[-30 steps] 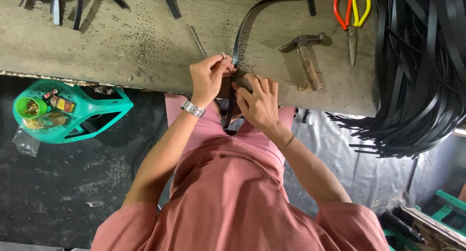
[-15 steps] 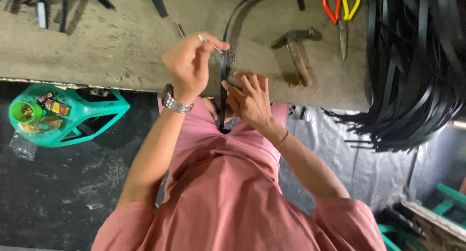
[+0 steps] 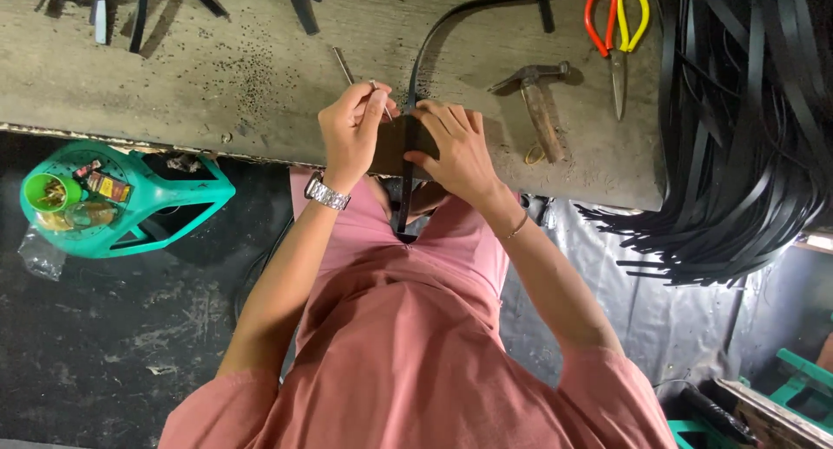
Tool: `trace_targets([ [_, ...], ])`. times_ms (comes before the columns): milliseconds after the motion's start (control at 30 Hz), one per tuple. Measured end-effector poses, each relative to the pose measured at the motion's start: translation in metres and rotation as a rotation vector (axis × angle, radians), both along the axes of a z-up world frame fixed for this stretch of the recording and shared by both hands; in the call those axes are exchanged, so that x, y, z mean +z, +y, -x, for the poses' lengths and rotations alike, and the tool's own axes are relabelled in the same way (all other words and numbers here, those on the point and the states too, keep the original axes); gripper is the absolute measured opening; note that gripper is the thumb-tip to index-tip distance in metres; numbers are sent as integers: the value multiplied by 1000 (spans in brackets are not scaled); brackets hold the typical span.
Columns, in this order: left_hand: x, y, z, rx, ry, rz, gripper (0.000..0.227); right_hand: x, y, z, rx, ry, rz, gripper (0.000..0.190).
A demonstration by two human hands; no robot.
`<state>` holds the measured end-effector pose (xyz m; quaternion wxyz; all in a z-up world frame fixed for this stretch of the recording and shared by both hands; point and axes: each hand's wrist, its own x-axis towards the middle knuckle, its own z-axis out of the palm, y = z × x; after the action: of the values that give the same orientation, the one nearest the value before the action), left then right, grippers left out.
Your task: Hammering a long leather strip on a workbench to flatten or finish it as part of a leatherworking process.
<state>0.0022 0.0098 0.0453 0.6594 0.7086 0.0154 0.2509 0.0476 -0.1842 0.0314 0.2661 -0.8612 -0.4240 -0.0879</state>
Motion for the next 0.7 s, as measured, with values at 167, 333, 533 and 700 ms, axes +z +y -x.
trace_targets([
  [167, 0, 1, -3, -15, 21, 35, 17, 3, 0, 4, -25, 36, 70, 64],
  [333, -7, -2, -16, -68, 37, 97, 12, -2, -4, 2, -73, 4, 125, 70],
  [533, -12, -8, -22, -89, 38, 53, 11, 0, -5, 3, -109, 63, 139, 71],
  [700, -10, -10, -24, -80, 15, -26, 11, 2, -4, 1, -109, 63, 132, 70],
])
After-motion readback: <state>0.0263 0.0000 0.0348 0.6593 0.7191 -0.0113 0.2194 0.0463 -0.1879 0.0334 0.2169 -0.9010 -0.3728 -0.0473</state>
